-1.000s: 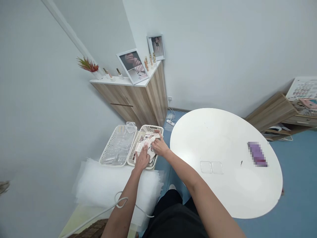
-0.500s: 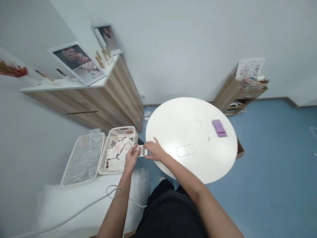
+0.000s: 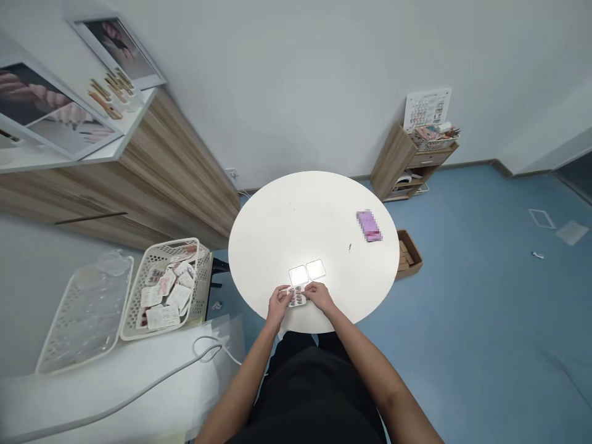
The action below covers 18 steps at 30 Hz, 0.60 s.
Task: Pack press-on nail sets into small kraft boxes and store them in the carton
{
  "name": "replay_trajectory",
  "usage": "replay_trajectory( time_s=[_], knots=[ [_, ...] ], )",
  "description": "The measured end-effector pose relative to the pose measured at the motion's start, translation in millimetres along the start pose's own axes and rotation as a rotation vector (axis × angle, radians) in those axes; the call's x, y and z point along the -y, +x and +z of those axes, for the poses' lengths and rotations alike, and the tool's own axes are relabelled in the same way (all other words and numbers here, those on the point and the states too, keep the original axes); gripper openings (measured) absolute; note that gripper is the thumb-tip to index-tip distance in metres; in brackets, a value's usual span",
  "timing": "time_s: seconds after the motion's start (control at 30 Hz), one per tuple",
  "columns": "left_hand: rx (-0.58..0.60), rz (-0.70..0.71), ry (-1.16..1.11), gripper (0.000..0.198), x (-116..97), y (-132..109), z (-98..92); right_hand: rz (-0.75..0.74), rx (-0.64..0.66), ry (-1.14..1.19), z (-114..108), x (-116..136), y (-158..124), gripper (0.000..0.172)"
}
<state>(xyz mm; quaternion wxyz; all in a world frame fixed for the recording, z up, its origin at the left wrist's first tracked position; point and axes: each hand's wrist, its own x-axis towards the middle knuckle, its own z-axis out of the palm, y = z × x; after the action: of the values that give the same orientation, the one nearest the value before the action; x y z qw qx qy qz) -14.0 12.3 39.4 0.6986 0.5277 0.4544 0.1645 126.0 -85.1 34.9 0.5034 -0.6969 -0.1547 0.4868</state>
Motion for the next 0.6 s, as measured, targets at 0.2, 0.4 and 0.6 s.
replay_trajectory(
  time_s=[0.2, 0.4, 0.6],
  knots=[
    [-0.185, 0.016, 0.261, 0.041, 14, 19, 33.4, -0.051, -0.139, -0.075, -71, 4, 33, 0.022],
    [-0.307, 0.081, 0.515, 0.045, 29, 34, 36.6, -0.045, -0.228, -0.312, -93, 20, 71, 0.007],
    [-0.299, 0.122, 0.573, 0.05, 41, 35, 43.9, -0.03, -0.239, -0.486, -75, 16, 77, 0.001]
  ],
)
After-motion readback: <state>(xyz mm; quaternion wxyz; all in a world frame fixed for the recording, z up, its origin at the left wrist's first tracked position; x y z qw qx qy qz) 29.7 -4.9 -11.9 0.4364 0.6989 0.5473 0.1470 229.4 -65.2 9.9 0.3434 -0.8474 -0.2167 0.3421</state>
